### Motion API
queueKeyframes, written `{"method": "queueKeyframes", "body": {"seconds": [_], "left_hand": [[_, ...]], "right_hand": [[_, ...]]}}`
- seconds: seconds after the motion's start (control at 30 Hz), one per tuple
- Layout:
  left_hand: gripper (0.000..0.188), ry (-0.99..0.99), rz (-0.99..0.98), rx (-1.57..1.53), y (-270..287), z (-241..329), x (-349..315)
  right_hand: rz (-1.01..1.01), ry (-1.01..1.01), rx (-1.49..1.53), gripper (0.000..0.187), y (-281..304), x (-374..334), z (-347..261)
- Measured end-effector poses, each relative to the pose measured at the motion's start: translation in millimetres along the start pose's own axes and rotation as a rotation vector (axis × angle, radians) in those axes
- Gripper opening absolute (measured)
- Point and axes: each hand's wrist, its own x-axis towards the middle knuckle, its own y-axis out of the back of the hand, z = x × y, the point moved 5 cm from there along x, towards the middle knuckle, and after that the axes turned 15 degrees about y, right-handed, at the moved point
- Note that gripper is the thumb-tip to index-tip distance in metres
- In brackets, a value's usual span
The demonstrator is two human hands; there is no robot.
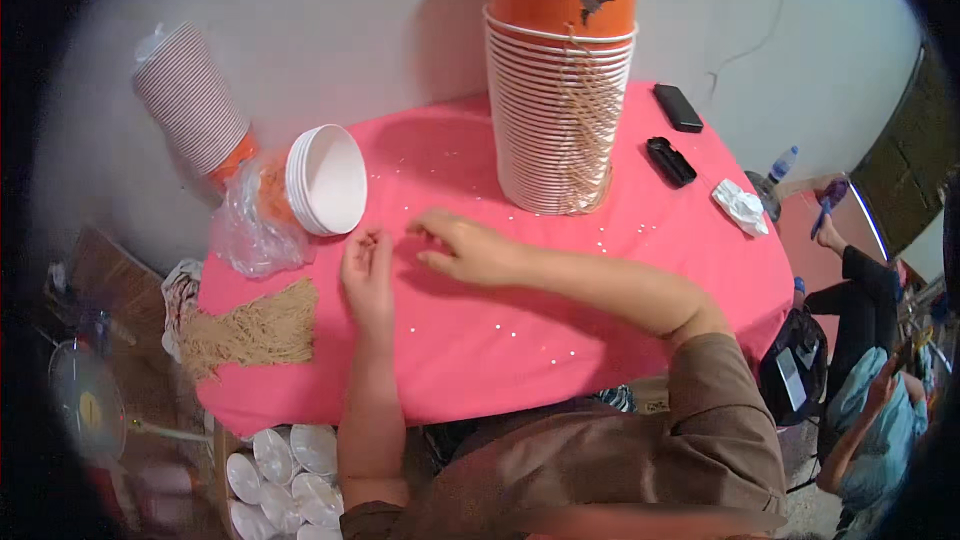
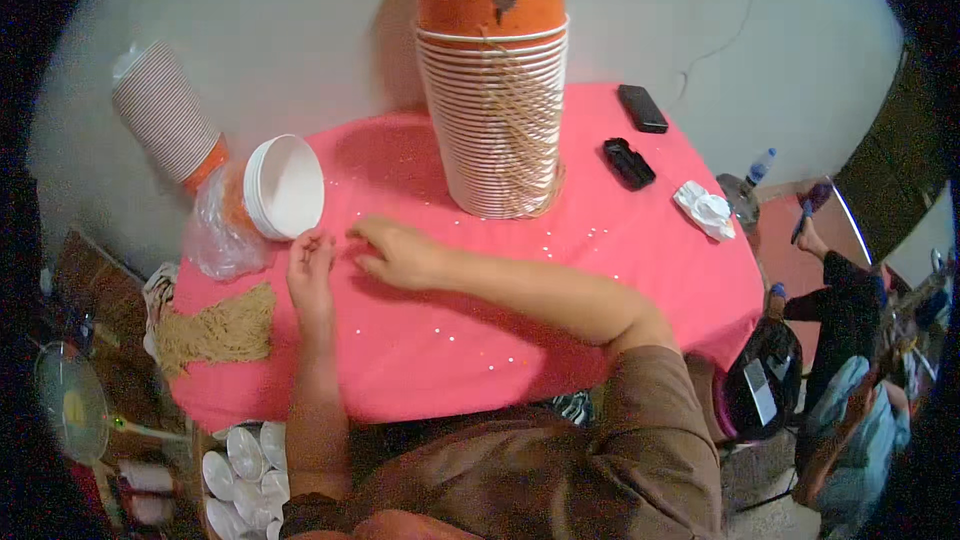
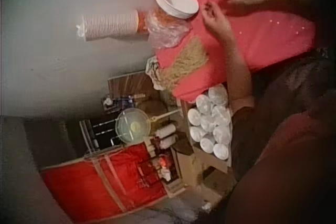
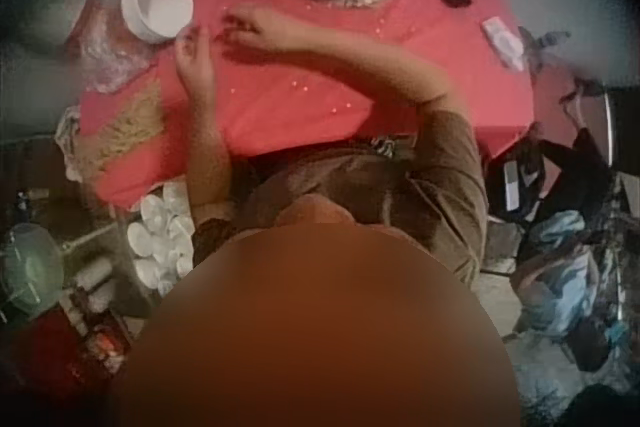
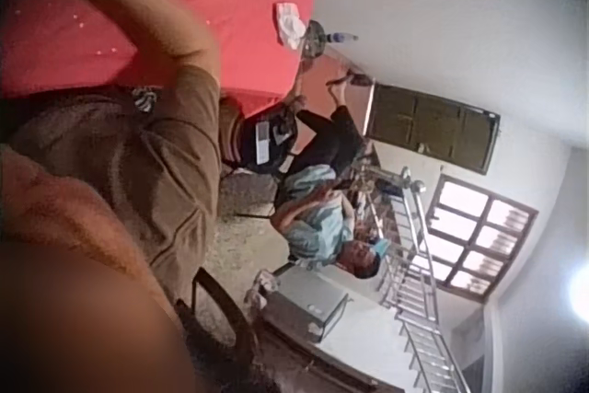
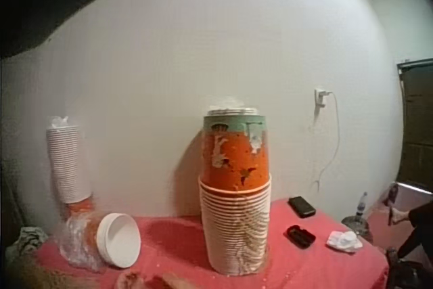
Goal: Attaching rubber bands to large paper buckets for final packaging.
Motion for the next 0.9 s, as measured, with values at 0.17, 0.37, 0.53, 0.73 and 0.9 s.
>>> {"method": "queueKeyframes", "body": {"seconds": [0.17, 0.37, 0.53, 0.73, 0.9], "left_hand": [[0.022, 0.010, 0.093, -0.180, 16, -4, 13], [0.027, -0.082, 0.223, -0.353, 34, -8, 16], [0.033, -0.019, 0.307, -0.400, 43, -5, 20], [0.068, 0.076, 0.364, -0.351, 50, -9, 26], [0.090, 0.136, 0.192, -0.313, 33, -12, 27]], "right_hand": [[0.150, 0.072, -0.201, 0.066, -37, 53, 46], [0.275, 0.228, -0.167, 0.076, -81, 105, 77], [-0.004, 0.001, 0.143, 0.034, -112, 123, 98], [0.057, 0.171, -0.387, 0.017, -100, 125, 99], [0.084, 0.310, -0.370, 0.014, -88, 111, 93]]}}
